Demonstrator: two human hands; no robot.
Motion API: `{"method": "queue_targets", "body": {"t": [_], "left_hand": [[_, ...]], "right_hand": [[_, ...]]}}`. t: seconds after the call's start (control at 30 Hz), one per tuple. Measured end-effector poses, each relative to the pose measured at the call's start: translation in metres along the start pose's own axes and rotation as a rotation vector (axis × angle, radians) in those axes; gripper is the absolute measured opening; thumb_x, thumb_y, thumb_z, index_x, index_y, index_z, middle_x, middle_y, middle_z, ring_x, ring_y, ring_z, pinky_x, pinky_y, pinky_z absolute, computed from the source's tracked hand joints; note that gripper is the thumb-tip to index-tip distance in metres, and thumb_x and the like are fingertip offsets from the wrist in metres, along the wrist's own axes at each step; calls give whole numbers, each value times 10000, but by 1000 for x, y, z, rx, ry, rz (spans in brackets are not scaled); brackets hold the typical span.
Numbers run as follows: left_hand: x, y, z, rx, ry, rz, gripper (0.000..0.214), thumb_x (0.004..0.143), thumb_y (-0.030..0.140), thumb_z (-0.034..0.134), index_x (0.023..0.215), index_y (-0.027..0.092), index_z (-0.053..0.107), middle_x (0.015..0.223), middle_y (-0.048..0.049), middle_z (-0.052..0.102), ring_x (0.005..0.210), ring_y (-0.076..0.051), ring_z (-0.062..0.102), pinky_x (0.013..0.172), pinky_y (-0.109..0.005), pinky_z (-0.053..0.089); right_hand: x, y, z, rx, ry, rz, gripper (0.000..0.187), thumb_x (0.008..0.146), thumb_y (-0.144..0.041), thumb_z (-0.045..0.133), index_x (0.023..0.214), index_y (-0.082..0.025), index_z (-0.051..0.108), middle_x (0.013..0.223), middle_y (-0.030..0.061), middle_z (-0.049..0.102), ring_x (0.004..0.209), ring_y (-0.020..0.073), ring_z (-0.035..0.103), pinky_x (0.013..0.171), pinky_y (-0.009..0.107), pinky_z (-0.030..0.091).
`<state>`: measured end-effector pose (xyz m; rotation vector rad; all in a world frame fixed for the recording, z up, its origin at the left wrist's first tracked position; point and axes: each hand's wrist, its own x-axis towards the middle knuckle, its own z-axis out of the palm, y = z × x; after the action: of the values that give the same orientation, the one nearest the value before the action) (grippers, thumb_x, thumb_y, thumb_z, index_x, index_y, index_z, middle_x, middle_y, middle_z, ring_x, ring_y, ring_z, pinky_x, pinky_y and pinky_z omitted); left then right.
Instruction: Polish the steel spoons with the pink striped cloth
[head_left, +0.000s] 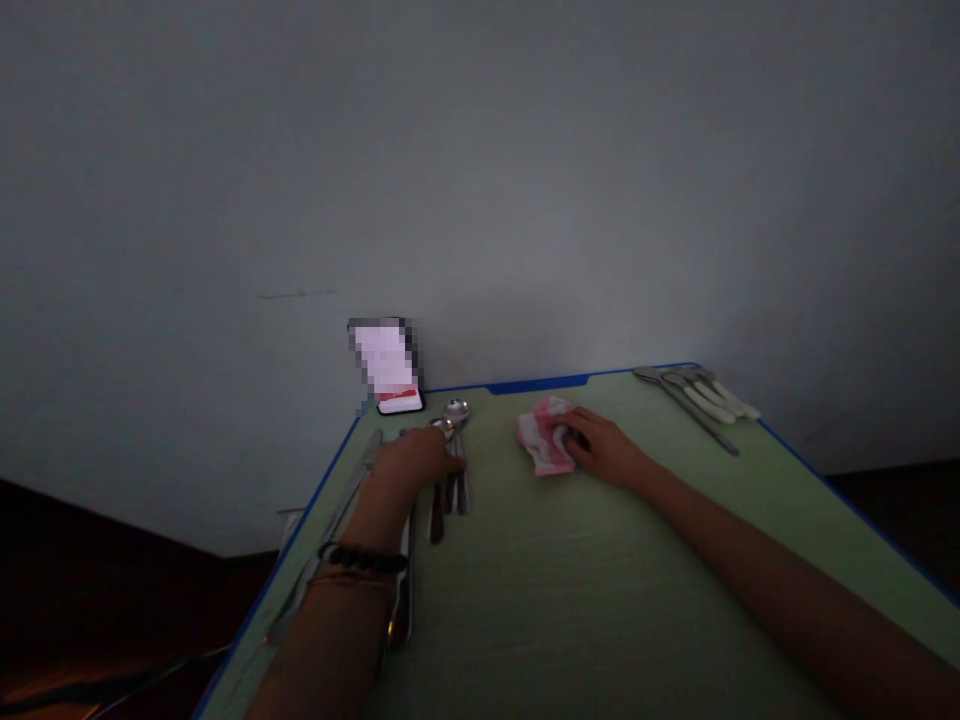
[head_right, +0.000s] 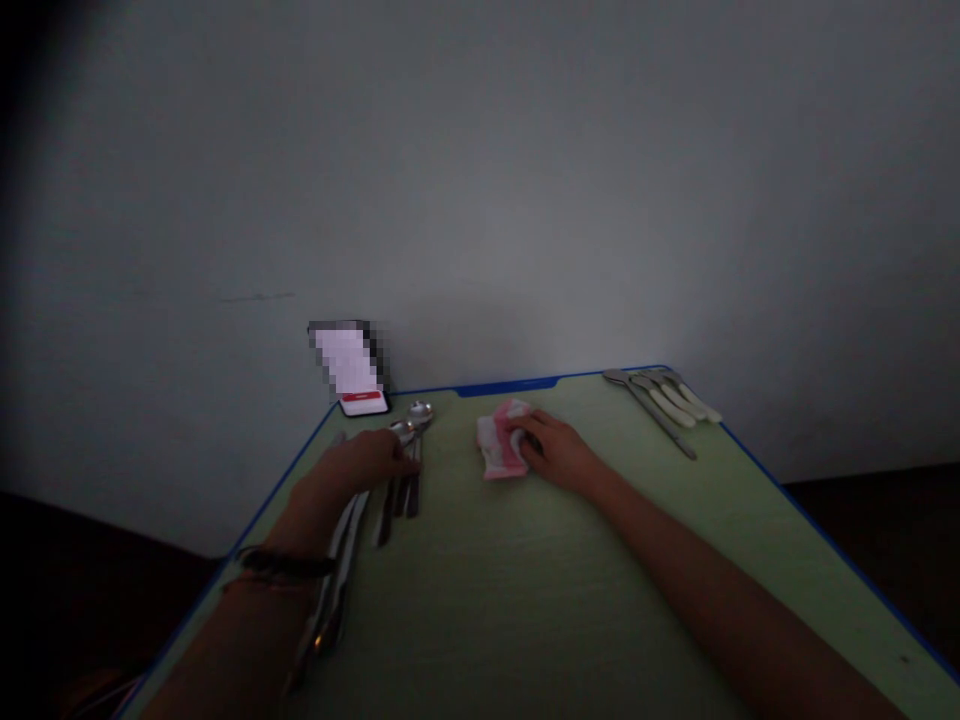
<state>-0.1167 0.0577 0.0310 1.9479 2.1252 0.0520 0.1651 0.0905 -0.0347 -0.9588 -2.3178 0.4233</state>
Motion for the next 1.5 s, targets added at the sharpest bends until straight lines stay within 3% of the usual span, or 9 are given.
{"method": "queue_targets", "body": {"t": [0.27, 0.57, 0.73, 0.93, 1.07, 1.3, 1.5], "left_hand": [[9, -2, 12, 107, -76, 36, 307, 691, 362, 572, 928, 185, 655, 902, -145, 698, 912, -297, 640, 726, -354, 479], [12, -4, 20, 104, -123, 61, 338, 723, 412, 524, 854, 125, 648, 894, -191, 694, 866, -318, 653, 693, -363, 481], [12, -1, 15, 76, -97, 98, 293, 745, 380, 481, 752, 138, 645, 874, -178, 697, 881, -303, 646, 734, -362, 463], [3, 15, 1, -54, -159, 200, 329, 803, 343, 394, 565, 183, 557, 560, -50, 659, 601, -180, 638, 641, -273, 452], [-1, 27, 3, -252, -215, 280, 344, 845, 388, 360, 633, 188, 543, 595, -33, 676, 556, -156, 625, 598, -249, 447], [-2, 39, 9, -222, -121, 278, 281, 806, 380, 435, 716, 189, 620, 689, -29, 676, 615, -158, 609, 580, -241, 427], [4, 28, 6, -108, -22, 165, 265, 816, 331, 429, 744, 164, 621, 730, -80, 669, 706, -202, 627, 649, -280, 433]], "right_hand": [[0, -2, 0, 9, 4, 6, 358, 861, -201, 448, 1208, -221, 534, 1117, 80, 571, 937, 147, 566, 845, 299, 444], [-1, 2, 1, 0, 10, -2, 369, 856, -187, 448, 1214, -222, 529, 1147, 84, 558, 902, 136, 567, 825, 287, 444], [-2, 4, 1, 15, 2, -6, 385, 848, -184, 461, 1225, -236, 523, 1131, 77, 560, 925, 141, 562, 841, 291, 440], [-1, 3, 1, 16, 3, 0, 371, 867, -210, 442, 1229, -235, 519, 1162, 81, 556, 972, 148, 562, 874, 307, 436], [0, 3, 1, 15, 7, -19, 370, 862, -199, 446, 1223, -222, 523, 1184, 90, 549, 1016, 156, 551, 904, 315, 426], [-1, 3, 1, 20, 7, -10, 414, 841, -169, 465, 1246, -243, 513, 1186, 82, 554, 973, 152, 565, 871, 311, 439], [-1, 4, 2, 20, 25, -26, 387, 850, -185, 462, 1229, -229, 522, 1182, 82, 557, 999, 156, 558, 881, 307, 435]]}}
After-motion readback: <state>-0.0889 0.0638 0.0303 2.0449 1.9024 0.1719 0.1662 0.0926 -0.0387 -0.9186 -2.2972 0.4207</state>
